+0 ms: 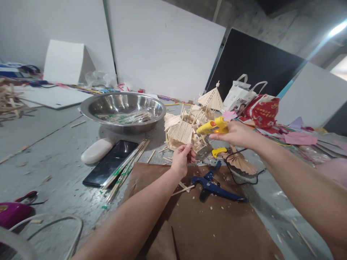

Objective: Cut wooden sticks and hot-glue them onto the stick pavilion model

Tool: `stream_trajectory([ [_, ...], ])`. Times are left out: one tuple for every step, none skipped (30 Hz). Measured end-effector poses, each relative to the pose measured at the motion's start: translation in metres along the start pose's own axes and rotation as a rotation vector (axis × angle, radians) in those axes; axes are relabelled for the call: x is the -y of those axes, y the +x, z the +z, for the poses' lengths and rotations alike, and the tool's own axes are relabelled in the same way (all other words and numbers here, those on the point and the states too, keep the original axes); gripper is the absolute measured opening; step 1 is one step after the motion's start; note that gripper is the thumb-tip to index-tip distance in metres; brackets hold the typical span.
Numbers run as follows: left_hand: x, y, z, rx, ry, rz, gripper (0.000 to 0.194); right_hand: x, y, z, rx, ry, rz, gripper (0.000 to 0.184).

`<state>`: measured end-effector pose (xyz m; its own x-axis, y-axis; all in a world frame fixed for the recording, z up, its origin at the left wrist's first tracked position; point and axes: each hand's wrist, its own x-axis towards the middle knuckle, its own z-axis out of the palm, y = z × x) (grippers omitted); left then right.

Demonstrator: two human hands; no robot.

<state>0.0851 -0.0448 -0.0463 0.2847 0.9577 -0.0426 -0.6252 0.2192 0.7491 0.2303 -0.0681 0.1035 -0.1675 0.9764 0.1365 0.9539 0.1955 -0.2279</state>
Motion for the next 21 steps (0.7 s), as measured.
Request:
stream_trajectory([
  [0.000,0.000,0.000,-0.003,0.007,-0.001,0.027,0.000,0.000,0.001,0.013,0.019,0.002,0.035],
  [0.000,0.000,0.000,-0.006,0.013,-0.001,0.027,-0.001,0.000,0.002,0.027,0.039,0.007,0.036],
  [-0.001,0.001,0.000,-0.008,0.017,-0.001,0.027,-0.001,0.000,0.004,0.043,0.059,0.013,0.037],
  [-0.001,0.001,0.000,-0.009,0.020,-0.003,0.027,-0.002,0.001,0.006,0.055,0.076,0.021,0.038],
  [-0.001,0.001,0.000,-0.010,0.022,-0.005,0.027,-0.002,0.001,0.007,0.061,0.087,0.027,0.039],
  [-0.001,0.002,-0.001,-0.012,0.024,-0.007,0.027,-0.003,0.002,0.009,0.064,0.096,0.029,0.039],
  [-0.001,0.002,-0.001,-0.016,0.025,-0.009,0.027,-0.004,0.002,0.010,0.066,0.105,0.028,0.039],
  [-0.001,0.002,-0.001,-0.021,0.027,-0.011,0.028,-0.004,0.003,0.011,0.071,0.113,0.024,0.039],
  [-0.001,0.002,-0.001,-0.026,0.029,-0.011,0.028,-0.005,0.004,0.012,0.076,0.118,0.021,0.039],
  [-0.001,0.002,-0.001,-0.032,0.030,-0.010,0.029,-0.006,0.005,0.013,0.083,0.120,0.018,0.039],
  [-0.001,0.003,-0.002,-0.035,0.033,-0.010,0.029,-0.007,0.006,0.014,0.090,0.120,0.012,0.039],
  [-0.001,0.003,-0.002,-0.036,0.036,-0.010,0.029,-0.008,0.007,0.015,0.094,0.113,0.007,0.039],
  [-0.001,0.003,-0.002,-0.035,0.039,-0.010,0.030,-0.008,0.008,0.015,0.094,0.102,0.002,0.040],
  [-0.001,0.003,-0.002,-0.035,0.043,-0.010,0.030,-0.008,0.009,0.016,0.092,0.086,-0.002,0.040],
  [-0.001,0.003,-0.001,-0.034,0.046,-0.011,0.031,-0.008,0.009,0.016,0.086,0.069,-0.006,0.040],
  [-0.001,0.003,-0.001,-0.034,0.048,-0.011,0.031,-0.008,0.009,0.016,0.079,0.050,-0.007,0.040],
  [-0.001,0.003,-0.001,-0.037,0.048,-0.011,0.031,-0.007,0.009,0.016,0.073,0.029,-0.006,0.040],
  [-0.001,0.003,-0.001,-0.039,0.047,-0.011,0.031,-0.005,0.009,0.015,0.068,0.008,-0.004,0.040],
  [-0.001,0.003,-0.001,-0.040,0.045,-0.011,0.030,-0.004,0.009,0.015,0.065,-0.013,0.000,0.040],
  [-0.002,0.003,-0.001,-0.042,0.043,-0.011,0.029,-0.003,0.009,0.014,0.062,-0.031,0.003,0.040],
  [-0.002,0.003,-0.001,-0.042,0.041,-0.011,0.029,-0.002,0.009,0.014,0.063,-0.046,0.004,0.040],
])
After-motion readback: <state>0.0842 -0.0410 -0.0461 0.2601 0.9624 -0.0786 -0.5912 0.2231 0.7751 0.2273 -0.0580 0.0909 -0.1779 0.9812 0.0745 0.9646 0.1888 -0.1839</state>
